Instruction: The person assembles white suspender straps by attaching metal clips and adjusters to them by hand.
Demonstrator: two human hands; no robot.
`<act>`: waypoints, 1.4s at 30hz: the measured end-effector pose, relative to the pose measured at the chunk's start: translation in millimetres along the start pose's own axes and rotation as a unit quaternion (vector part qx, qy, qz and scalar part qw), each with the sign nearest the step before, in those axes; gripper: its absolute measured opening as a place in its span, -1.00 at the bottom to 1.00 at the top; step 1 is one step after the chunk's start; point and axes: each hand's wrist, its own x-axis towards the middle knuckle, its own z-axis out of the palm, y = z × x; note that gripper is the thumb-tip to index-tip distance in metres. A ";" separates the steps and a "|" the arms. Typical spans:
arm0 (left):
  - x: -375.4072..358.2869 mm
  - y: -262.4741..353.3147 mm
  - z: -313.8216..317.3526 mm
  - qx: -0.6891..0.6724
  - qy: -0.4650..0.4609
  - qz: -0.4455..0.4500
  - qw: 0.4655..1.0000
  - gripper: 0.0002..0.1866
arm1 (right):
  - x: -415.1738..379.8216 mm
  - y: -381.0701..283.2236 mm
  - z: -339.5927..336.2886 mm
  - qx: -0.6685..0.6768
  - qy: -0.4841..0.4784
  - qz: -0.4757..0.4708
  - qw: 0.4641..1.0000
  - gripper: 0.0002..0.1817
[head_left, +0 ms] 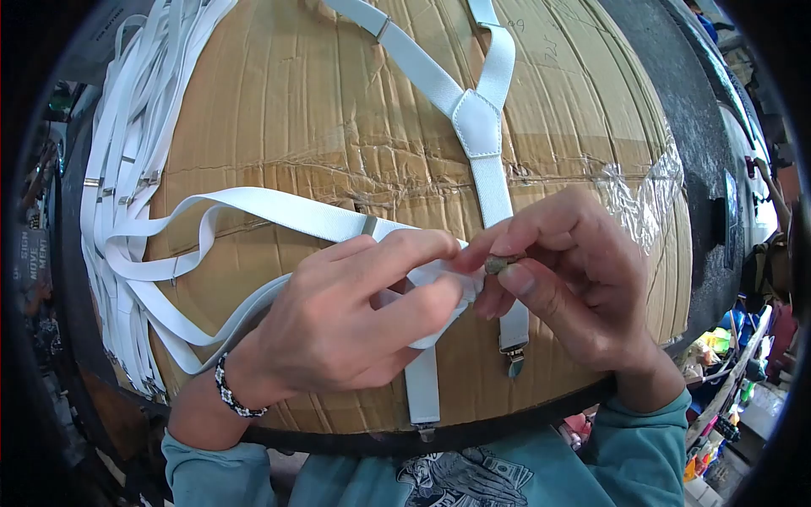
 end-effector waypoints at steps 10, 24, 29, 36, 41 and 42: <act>-1.3 0.7 -2.0 -0.118 -0.009 -0.052 0.992 -0.67 | 1.3 1.9 -4.2 -0.064 -0.036 -0.052 0.996 -0.84; -5.0 3.4 -4.4 -0.050 0.053 0.030 0.997 -0.62 | 0.1 -0.9 3.5 -0.130 0.007 -0.104 0.986 -0.75; -8.1 12.1 -8.7 -0.045 0.028 0.047 0.998 -0.55 | 1.1 3.8 1.9 -0.072 0.016 -0.021 0.997 -0.74; -4.8 0.6 -3.9 -0.014 0.000 0.056 0.998 -0.61 | 2.1 5.6 -2.4 -0.152 -0.005 -0.022 0.988 -0.72; -2.8 8.0 -8.3 0.023 -0.025 0.077 0.996 -0.64 | 0.9 2.4 -4.0 -0.169 -0.013 -0.033 0.985 -0.71; -0.5 12.6 -11.5 0.026 -0.033 0.079 0.996 -0.66 | 1.2 3.2 -6.9 -0.174 -0.024 -0.049 0.983 -0.71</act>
